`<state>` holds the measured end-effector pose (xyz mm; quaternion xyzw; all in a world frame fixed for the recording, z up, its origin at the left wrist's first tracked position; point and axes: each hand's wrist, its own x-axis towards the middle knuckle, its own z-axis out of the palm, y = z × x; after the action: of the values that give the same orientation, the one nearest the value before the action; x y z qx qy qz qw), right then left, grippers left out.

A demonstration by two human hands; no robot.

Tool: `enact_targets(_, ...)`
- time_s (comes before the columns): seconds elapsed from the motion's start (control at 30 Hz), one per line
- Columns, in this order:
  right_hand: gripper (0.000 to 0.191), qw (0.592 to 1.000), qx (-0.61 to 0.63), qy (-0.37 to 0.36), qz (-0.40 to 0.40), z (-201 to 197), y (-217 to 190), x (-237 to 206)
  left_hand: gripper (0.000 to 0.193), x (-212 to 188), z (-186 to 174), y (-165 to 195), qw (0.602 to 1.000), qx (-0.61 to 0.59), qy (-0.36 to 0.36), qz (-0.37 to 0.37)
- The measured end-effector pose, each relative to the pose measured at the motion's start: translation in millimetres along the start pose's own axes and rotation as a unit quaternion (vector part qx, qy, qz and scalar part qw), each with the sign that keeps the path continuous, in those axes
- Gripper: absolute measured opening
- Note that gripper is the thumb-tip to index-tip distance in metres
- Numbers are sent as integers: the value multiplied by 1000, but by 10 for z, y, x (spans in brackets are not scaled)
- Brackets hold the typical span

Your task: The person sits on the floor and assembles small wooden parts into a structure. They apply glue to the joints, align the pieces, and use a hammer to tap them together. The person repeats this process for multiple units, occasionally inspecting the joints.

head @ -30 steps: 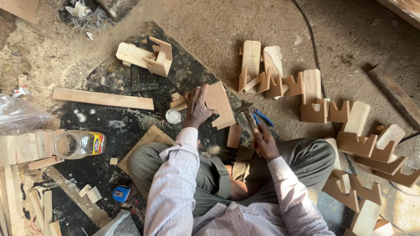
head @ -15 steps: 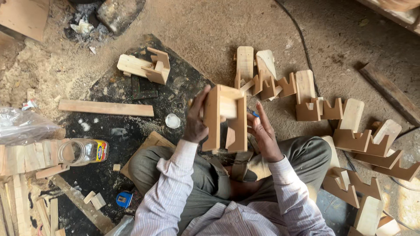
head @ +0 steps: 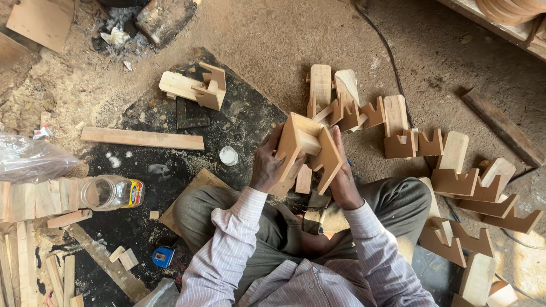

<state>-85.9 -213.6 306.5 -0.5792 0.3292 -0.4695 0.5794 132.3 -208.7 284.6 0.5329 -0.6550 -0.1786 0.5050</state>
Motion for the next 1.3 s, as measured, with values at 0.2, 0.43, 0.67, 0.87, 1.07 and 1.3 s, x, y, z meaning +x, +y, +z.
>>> enact_targets(0.2,71,992,112,21,55,-106,211,26,98,204,-128,-152,965,-205,-153,-64)
enact_targets(0.43,79,992,114,32,41,-79,-102,260,79,299,35,-238,884,-415,-176,-123)
enact_targets(0.67,79,991,-46,15,126,-125,-479,465,50,427,172,-616,878,-460,-127,-39)
enact_targets(0.87,98,967,45,-11,250,-108,-490,646,51,633,-143,-433,935,-328,-137,-10)
enact_targets(1.07,103,924,186,1,335,-6,-343,839,49,882,-425,-270,971,-156,-158,91)
enact_targets(1.3,103,945,171,-6,277,10,-128,972,34,1101,-506,-436,992,-79,-79,64)
